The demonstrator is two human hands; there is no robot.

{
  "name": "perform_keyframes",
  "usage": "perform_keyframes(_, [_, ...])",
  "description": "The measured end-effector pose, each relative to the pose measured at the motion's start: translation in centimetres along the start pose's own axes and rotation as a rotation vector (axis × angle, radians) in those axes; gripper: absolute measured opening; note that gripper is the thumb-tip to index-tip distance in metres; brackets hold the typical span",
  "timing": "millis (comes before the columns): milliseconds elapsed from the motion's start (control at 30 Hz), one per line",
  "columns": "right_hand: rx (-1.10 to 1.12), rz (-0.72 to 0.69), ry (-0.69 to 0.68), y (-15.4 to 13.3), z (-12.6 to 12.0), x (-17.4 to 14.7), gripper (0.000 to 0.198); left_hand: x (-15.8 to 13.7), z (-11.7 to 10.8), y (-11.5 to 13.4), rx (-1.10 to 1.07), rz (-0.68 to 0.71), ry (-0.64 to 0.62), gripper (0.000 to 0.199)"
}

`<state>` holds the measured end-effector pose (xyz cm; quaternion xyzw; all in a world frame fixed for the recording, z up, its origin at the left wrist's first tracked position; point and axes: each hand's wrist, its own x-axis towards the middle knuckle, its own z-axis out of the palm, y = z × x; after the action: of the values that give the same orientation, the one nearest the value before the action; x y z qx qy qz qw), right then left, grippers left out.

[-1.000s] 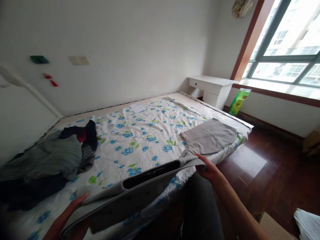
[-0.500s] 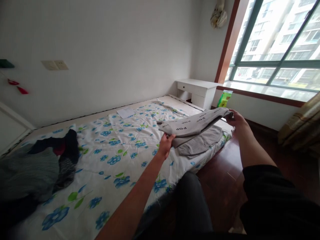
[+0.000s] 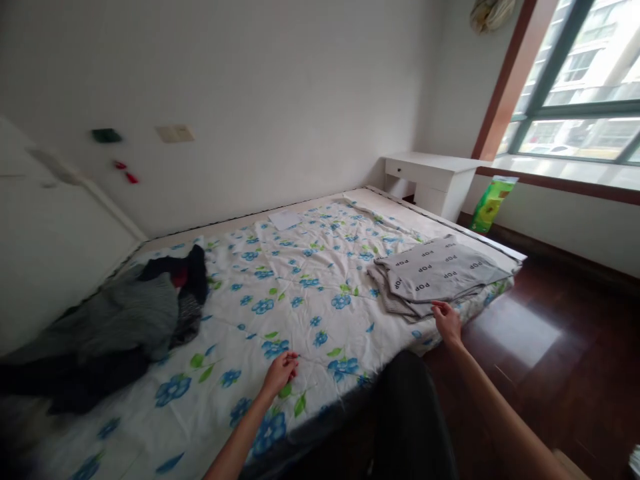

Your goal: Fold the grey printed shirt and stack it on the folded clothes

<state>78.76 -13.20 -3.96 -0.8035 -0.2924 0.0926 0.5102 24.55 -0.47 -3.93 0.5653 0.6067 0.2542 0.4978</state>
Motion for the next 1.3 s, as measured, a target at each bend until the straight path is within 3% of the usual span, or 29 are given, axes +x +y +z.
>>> perform_keyframes(133, [0.115,-0.132,-0.387,-3.7,11.2,-8.3,0.039,-5.0,-8.1,-6.5,0.054,0.045,0.252,0.03])
perform_keyframes(267, [0.111,-0.294,-0.7,-8.5,20.7,-17.5,0.034,-9.6,-12.4,-11.9,0.235,0.151,0.536,0.033])
perform_keyframes(333, [0.055,-0.363,-0.773,-10.3,24.0,-21.0,0.034,-10.9,-13.5,-13.3,0.248,0.122,0.593,0.032])
perform_keyframes(433, [-0.114,-0.468,-0.758,-11.5,27.1,-24.5,0.034,-11.2,-15.5,-13.9,0.242,0.047,0.572,0.029])
perform_keyframes(500, [-0.248,-0.544,-0.699,-11.3,28.0,-25.8,0.03,-10.6,-17.7,-13.5,0.254,0.036,0.565,0.024])
perform_keyframes(600, [-0.379,-0.628,-0.629,-10.3,28.6,-26.7,0.027,-8.4,-22.9,-11.8,0.271,0.089,0.612,0.023])
perform_keyframes(767, [-0.445,-0.671,-0.589,-9.6,29.0,-27.3,0.023,-2.2,-33.0,-6.9,0.115,0.064,0.759,0.029])
perform_keyframes(867, [-0.455,-0.672,-0.57,-9.9,29.2,-27.4,0.02,1.7,-37.1,-4.7,0.044,-0.01,0.788,0.028])
perform_keyframes(1067, [-0.441,-0.668,-0.557,-10.8,29.3,-27.6,0.02,6.6,-39.7,-2.4,-0.193,-0.178,0.839,0.033])
perform_keyframes(1300, [-0.439,-0.645,-0.565,-11.4,29.4,-27.5,0.02,7.5,-40.4,2.8,-0.46,-0.111,0.906,0.021])
